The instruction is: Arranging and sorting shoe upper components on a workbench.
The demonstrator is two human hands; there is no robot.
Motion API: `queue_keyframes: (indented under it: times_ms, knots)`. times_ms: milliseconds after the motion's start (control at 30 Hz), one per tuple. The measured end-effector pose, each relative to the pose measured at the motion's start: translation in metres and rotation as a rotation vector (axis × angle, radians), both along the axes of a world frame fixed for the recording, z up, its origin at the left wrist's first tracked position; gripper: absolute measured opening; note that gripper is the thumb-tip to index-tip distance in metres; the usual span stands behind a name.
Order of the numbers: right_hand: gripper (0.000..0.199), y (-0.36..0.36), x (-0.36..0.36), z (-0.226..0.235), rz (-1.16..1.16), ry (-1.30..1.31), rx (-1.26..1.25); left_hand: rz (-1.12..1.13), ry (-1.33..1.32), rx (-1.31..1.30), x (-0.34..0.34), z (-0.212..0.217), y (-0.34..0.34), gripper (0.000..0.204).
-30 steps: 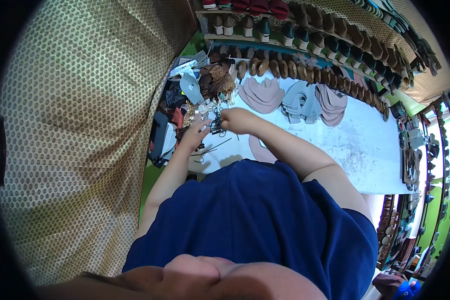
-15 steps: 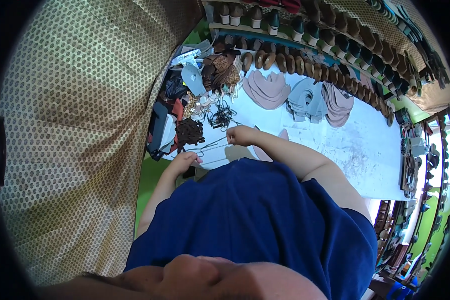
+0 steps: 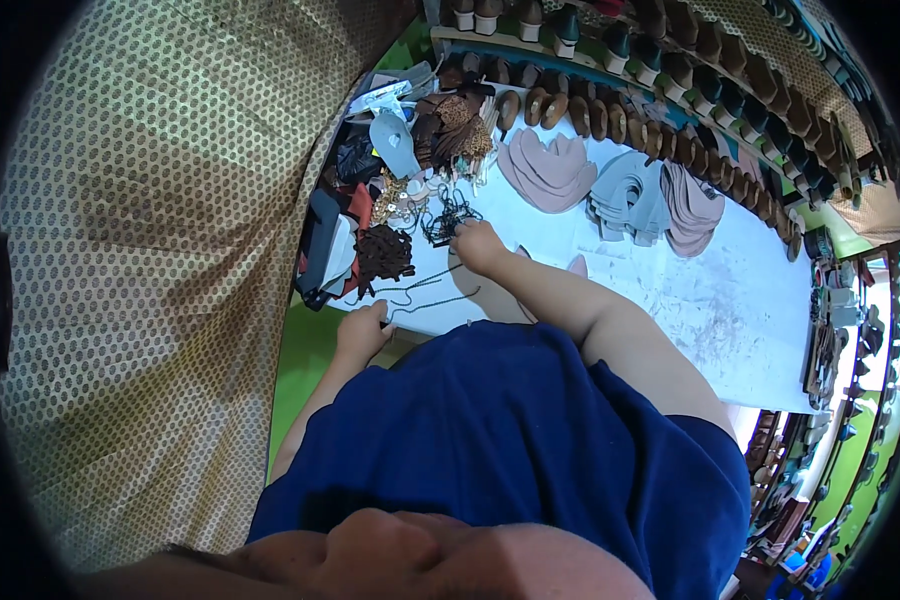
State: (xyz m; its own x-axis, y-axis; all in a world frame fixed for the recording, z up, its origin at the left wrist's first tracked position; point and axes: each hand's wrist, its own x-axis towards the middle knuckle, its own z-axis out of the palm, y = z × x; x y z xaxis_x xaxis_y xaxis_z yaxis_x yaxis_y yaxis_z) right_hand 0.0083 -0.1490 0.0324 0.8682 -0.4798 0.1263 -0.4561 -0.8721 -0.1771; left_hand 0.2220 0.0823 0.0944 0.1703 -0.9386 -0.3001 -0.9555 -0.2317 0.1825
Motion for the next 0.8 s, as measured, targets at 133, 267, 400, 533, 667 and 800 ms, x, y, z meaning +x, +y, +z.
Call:
queue_keyframes:
  times_ms: [133, 267, 400, 533, 667, 800]
  knots:
    - [0.010, -0.003, -0.003, -0.013, 0.031, 0.006, -0.024, 0.083, -0.063, -0.066, 0.008, 0.008, -0.002, 0.066]
    - [0.008, -0.007, 0.009, 0.006, -0.130, -0.219, 0.182, 0.174, -0.028, -0.206, 0.020, 0.011, 0.000, 0.062]
    - [0.013, -0.046, 0.025, 0.031, -0.259, -0.342, 0.431, 0.172, 0.045, -0.254, 0.025, 0.018, -0.018, 0.057]
    - [0.018, -0.065, 0.034, 0.073, -0.287, -0.497, 0.983, 0.168, 0.322, -0.398, 0.017, 0.031, -0.056, 0.050]
    - [0.007, -0.064, 0.039, 0.123, -0.212, -0.352, 1.008, 0.145, 0.483, -0.555, 0.001, 0.048, -0.107, 0.047]
    - [0.014, -0.056, 0.039, 0.150, -0.055, -0.290, 0.843, 0.031, 0.453, -0.755, -0.018, 0.057, -0.148, 0.047]
